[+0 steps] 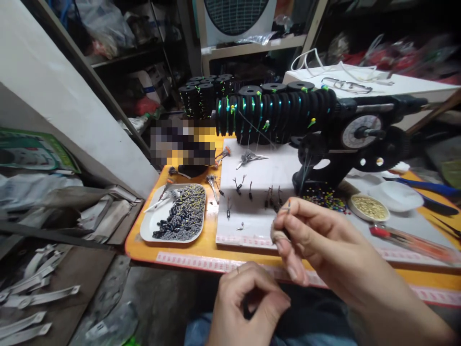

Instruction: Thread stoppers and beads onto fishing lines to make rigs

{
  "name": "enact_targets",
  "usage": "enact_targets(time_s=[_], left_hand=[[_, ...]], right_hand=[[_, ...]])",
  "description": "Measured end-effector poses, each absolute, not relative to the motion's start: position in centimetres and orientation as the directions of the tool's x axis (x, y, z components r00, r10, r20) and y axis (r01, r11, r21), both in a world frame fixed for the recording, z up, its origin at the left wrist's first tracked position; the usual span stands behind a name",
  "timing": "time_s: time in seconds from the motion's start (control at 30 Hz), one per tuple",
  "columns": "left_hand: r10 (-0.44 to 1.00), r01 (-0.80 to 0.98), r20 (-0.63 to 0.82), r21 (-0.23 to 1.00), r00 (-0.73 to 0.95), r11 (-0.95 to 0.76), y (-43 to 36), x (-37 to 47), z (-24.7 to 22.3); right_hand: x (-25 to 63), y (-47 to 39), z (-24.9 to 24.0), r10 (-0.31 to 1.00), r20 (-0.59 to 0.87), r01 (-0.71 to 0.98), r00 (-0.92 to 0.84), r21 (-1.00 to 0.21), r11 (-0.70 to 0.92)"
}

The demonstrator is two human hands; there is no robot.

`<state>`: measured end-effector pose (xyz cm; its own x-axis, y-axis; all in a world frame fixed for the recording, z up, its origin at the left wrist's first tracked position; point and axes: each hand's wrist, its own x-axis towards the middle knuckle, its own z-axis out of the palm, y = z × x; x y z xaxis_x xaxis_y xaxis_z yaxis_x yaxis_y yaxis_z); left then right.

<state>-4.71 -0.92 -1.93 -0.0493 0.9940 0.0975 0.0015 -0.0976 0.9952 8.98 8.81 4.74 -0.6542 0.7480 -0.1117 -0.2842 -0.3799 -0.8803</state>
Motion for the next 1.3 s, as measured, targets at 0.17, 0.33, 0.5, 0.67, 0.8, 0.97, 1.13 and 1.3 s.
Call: enact_targets(time_s=[0.17, 0.33, 0.5, 0.67, 0.8, 0.97, 1.13, 1.3], left_hand=[[0.994, 0.074, 0.085, 0.993, 0.070, -0.090, -2.1, -4.8, -3.7], [0.959, 0.302, 0.255, 0.930, -0.120, -0.209, -0.8, -6.7, -1.4], [0.871, 0.421, 0.311, 0.897, -0.381, -0.136, 5.3, -9.5, 2.1], [0.891, 0.511, 0.360, 0.840, -0.276, -0.181, 8.3, -9.5, 3.4], [0.851, 0.140, 0.450, 0.893, -0.271, -0.428, 5.2, -8.4, 3.1], [0.961, -0.518, 0.192, 0.812, -0.200, -0.270, 1.1, -7.6, 2.7], [0.976, -0.571, -0.095, 0.820, -0.195, -0.034, -1.8, -7.3, 1.3], [0.944, -0.323, -0.286, 0.920, -0.164, 0.223, -5.8, -7.2, -2.7]], right_hand=[[8.8, 8.8, 4.5, 0.753, -0.187, -0.188, -0.631, -0.905, -0.382], [8.9, 9.6, 4.0, 0.770, -0.163, 0.014, -0.616, -0.980, -0.196], [9.0, 10.4, 3.4, 0.785, 0.039, 0.248, -0.618, -0.938, 0.241], [9.0, 10.9, 2.7, 0.792, 0.241, 0.468, -0.562, -0.697, 0.544], [8.9, 11.2, 1.9, 0.775, 0.329, 0.508, -0.539, -0.607, 0.611], [9.3, 11.3, 1.6, 0.741, 0.390, 0.528, -0.547, -0.527, 0.666], [10.3, 10.0, 2.2, 0.707, 0.517, 0.535, -0.483, -0.465, 0.705], [9.5, 5.8, 2.5, 0.336, 0.664, 0.193, -0.668, -0.282, 0.940]])
